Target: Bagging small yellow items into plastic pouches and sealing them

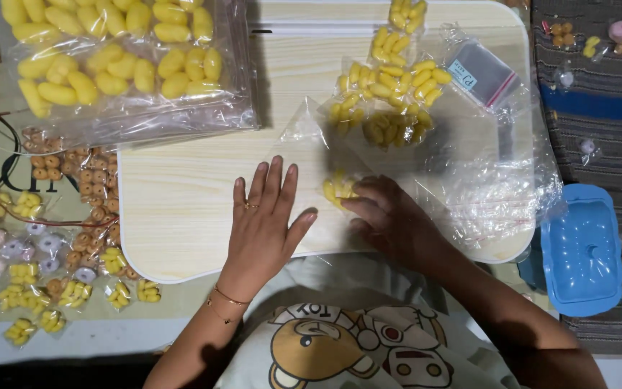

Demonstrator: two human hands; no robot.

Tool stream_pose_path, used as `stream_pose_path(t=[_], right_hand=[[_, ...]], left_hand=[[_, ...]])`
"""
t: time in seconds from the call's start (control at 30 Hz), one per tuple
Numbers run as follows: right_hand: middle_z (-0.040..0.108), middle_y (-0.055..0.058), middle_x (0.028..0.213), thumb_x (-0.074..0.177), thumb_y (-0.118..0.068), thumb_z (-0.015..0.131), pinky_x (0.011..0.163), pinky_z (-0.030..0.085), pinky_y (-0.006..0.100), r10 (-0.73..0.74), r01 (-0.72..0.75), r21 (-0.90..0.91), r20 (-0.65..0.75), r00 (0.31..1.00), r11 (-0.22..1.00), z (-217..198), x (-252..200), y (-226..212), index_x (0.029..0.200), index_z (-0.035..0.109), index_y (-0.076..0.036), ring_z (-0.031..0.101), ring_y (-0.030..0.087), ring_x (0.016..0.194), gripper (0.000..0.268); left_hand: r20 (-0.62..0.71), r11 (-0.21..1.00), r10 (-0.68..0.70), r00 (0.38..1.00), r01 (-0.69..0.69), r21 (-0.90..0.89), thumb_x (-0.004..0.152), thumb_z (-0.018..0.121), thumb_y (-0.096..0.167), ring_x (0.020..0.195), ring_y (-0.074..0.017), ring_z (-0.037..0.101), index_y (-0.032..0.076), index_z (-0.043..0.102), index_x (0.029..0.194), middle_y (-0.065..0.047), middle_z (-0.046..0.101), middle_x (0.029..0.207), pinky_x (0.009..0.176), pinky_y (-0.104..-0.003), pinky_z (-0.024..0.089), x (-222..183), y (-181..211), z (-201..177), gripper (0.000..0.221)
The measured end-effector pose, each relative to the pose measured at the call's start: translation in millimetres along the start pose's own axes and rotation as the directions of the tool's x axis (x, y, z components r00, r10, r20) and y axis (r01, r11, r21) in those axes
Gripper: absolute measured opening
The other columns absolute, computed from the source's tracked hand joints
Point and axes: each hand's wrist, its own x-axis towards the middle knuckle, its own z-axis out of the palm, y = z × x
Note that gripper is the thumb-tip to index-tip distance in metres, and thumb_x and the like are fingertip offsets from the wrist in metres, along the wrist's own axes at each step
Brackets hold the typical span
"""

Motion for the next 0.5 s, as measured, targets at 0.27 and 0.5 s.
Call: stream_pose_path(t=[0.27, 0.5], right_hand=[[0.056, 0.02, 0.144, 0.104, -0.046, 0.054, 0.117, 0.039, 0.051, -0.132, 0.121, -0.288, -0.02, 0.991, 0.95, 17.7, 38.4, -3.8, 0.151, 0.05, -0.008, 0.053, 0.037, 0.135, 0.06], [0.049, 0.016, 0.155, 0.107, -0.047, 0.045, 0.12, 0.036, 0.048, -0.147, 0.135, -0.362, -0.005, 0.989, 0.922, 19.0, 28.2, -7.1, 0.153, 0.047, -0.009, 0.049, 0.035, 0.141, 0.06]], left_hand=[[0.08, 0.998, -0.043, 0.996, 0.039, 0.046, 0.105, 0.035, 0.063, 0.156, -0.0344, 0.015, 0.014, 0.023, 0.164, -0.017, 0.021, 0.169, 0.123, -0.058, -0.002, 2.0, 3.8, -6.2, 0.078], [0.097, 0.997, -0.055, 0.994, 0.05, 0.053, 0.105, 0.035, 0.064, 0.155, -0.0341, 0.016, 0.015, 0.025, 0.164, -0.017, 0.022, 0.168, 0.123, -0.058, -0.001, 2.3, 2.6, -5.8, 0.077]])
